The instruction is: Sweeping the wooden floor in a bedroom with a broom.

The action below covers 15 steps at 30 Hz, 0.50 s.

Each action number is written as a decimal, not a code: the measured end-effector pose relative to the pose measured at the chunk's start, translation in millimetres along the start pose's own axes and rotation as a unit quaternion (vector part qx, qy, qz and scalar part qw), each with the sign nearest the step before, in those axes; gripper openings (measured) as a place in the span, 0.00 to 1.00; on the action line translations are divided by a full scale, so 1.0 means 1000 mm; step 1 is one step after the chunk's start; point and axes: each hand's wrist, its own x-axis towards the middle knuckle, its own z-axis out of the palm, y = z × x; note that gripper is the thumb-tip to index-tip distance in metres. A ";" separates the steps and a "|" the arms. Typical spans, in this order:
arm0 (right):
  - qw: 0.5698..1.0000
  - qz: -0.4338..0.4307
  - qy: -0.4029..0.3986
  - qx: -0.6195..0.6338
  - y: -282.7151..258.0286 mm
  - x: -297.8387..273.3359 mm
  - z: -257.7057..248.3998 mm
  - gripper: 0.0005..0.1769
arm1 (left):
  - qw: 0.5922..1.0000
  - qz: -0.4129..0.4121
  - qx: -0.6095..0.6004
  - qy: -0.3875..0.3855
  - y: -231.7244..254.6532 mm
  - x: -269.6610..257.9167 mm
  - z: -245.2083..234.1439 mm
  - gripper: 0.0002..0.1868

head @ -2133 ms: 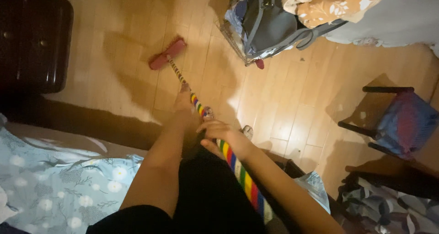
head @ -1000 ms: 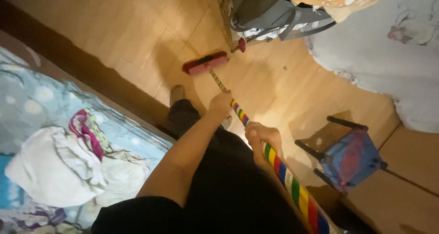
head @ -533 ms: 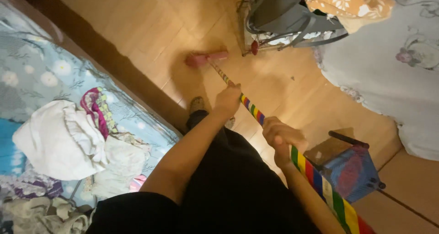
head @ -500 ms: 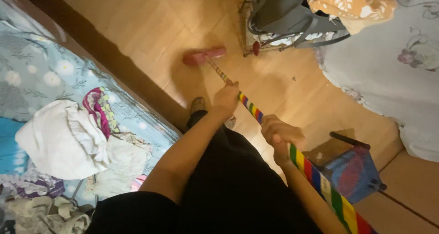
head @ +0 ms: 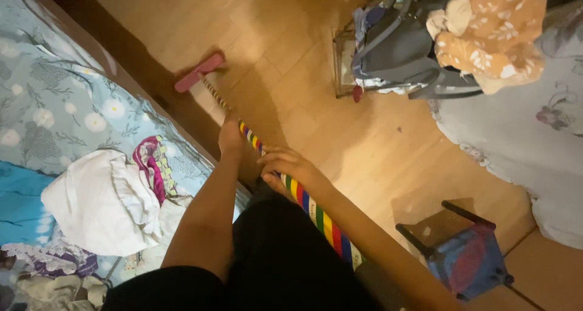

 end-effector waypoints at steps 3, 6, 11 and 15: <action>0.999 -0.025 -0.045 0.013 0.018 0.014 0.010 0.02 | 0.984 -0.172 -0.045 -0.003 0.019 -0.010 -0.026 0.18; 0.997 -0.052 -0.036 0.049 0.053 0.003 0.021 0.07 | 0.988 -0.148 0.009 -0.035 0.010 -0.026 -0.019 0.41; 0.988 0.021 -0.093 0.121 -0.004 0.014 -0.027 0.12 | 0.990 -0.126 0.018 -0.054 -0.012 -0.035 0.045 0.17; 0.977 0.093 -0.084 0.170 -0.008 -0.013 -0.037 0.20 | 0.994 -0.084 -0.066 0.012 0.048 -0.054 0.034 0.22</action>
